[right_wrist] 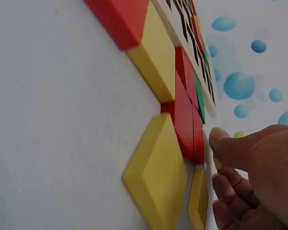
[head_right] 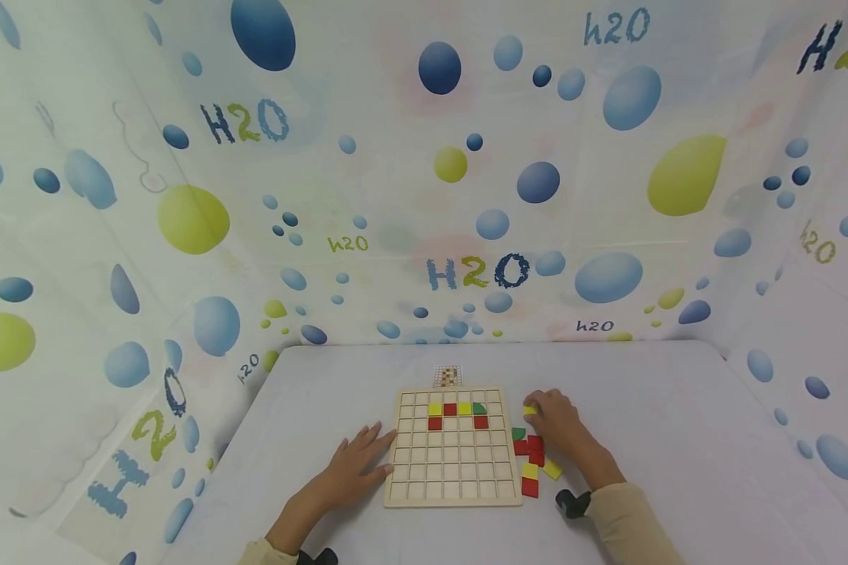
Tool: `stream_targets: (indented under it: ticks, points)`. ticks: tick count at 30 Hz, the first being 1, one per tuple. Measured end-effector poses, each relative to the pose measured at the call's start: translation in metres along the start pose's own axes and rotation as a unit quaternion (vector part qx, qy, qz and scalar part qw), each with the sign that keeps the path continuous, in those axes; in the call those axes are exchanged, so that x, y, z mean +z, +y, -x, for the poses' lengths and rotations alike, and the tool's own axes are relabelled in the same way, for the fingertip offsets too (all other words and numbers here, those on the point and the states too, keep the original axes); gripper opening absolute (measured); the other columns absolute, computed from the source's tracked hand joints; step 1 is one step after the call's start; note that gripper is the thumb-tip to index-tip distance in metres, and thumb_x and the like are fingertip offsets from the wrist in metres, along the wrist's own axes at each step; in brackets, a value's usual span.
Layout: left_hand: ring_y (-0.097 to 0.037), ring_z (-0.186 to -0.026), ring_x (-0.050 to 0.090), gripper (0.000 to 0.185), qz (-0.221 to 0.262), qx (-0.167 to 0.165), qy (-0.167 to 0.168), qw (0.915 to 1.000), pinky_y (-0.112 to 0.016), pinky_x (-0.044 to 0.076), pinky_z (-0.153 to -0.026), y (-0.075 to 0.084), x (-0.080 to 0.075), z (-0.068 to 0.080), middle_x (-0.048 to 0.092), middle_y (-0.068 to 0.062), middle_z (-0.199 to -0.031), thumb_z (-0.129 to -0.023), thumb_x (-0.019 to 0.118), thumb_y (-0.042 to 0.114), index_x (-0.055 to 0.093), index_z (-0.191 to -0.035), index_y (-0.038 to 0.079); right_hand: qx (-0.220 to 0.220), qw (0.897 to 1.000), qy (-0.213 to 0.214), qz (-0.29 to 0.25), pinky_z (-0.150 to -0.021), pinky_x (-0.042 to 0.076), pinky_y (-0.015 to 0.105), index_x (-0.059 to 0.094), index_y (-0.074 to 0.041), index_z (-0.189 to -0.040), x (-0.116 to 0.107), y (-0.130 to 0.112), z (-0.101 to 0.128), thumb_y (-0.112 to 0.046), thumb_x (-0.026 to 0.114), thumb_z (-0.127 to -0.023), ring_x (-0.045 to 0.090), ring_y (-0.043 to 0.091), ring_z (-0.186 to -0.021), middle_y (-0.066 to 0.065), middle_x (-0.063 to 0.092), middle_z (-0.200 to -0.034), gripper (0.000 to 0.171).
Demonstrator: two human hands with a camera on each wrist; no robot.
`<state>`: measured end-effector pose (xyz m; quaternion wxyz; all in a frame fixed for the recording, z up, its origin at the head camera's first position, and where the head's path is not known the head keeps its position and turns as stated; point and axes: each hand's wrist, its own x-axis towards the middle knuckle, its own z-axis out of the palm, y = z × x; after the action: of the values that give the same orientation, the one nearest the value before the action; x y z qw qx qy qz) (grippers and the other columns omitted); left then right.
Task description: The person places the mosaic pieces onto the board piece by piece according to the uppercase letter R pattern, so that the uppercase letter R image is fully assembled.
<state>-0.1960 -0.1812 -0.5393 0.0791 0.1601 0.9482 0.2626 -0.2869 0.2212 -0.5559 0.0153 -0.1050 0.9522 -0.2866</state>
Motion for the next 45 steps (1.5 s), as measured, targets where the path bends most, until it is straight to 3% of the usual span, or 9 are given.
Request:
stream_targets:
  ticks: [6,12,24,29,33,45]
  points:
    - [-0.049,-0.157,0.026,0.063,-0.001,-0.003,0.0,1.0,-0.078,0.014,-0.121,0.001,-0.001,0.0,0.033,-0.024,-0.169,-0.105,0.064,0.039,0.046,-0.16,0.014,-0.014,0.999,0.003,-0.039,-0.102,0.055,0.053,0.065,-0.004,-0.128,0.004,-0.019,-0.003,-0.014,0.071,-0.101,0.059,0.028,-0.11,0.014,0.061,-0.119,0.029]
    - [-0.049,-0.157,0.026,0.063,0.001,-0.002,-0.002,1.0,-0.078,0.014,-0.121,-0.001,0.0,-0.001,0.032,-0.024,-0.169,-0.105,0.064,0.04,0.046,-0.161,0.014,-0.067,0.996,0.014,-0.048,-0.099,0.056,0.05,0.066,-0.004,-0.124,0.015,-0.056,-0.004,-0.013,0.074,-0.1,0.063,0.028,-0.109,0.012,0.062,-0.118,0.027]
    - [-0.049,-0.158,0.025,0.064,0.003,-0.01,-0.008,0.9999,-0.077,0.013,-0.121,0.001,-0.001,0.0,0.032,-0.023,-0.17,-0.105,0.064,0.041,0.046,-0.161,0.016,-0.109,0.99,-0.047,-0.071,-0.089,0.053,0.04,0.068,-0.012,-0.116,0.06,-0.114,-0.009,-0.018,0.078,-0.097,0.056,0.014,-0.096,0.0,0.062,-0.108,0.022]
    - [-0.05,-0.157,0.025,0.063,0.01,-0.007,-0.007,0.9999,-0.077,0.013,-0.121,0.002,-0.004,0.0,0.032,-0.024,-0.169,-0.106,0.064,0.039,0.046,-0.16,0.014,-0.157,0.985,-0.054,-0.044,-0.082,0.054,0.033,0.068,-0.016,-0.102,0.071,-0.122,-0.007,-0.02,0.08,-0.096,0.056,0.013,-0.091,-0.004,0.059,-0.1,0.014]
    - [-0.049,-0.157,0.026,0.062,0.004,-0.003,-0.007,1.0,-0.077,0.014,-0.121,0.0,-0.002,0.0,0.032,-0.024,-0.17,-0.106,0.063,0.04,0.046,-0.161,0.015,-0.168,0.984,-0.049,-0.021,-0.079,0.052,0.029,0.069,-0.02,-0.094,0.073,-0.123,-0.003,-0.021,0.081,-0.095,0.053,0.011,-0.089,-0.008,0.058,-0.097,0.012]
    - [-0.048,-0.158,0.025,0.063,0.001,-0.002,-0.005,1.0,-0.077,0.015,-0.121,-0.003,-0.001,-0.001,0.031,-0.023,-0.17,-0.106,0.063,0.042,0.045,-0.161,0.016,-0.161,0.985,-0.051,-0.022,-0.08,0.054,0.029,0.073,-0.02,-0.098,0.071,-0.124,0.002,-0.017,0.078,-0.098,0.054,0.012,-0.09,-0.006,0.06,-0.099,0.006]
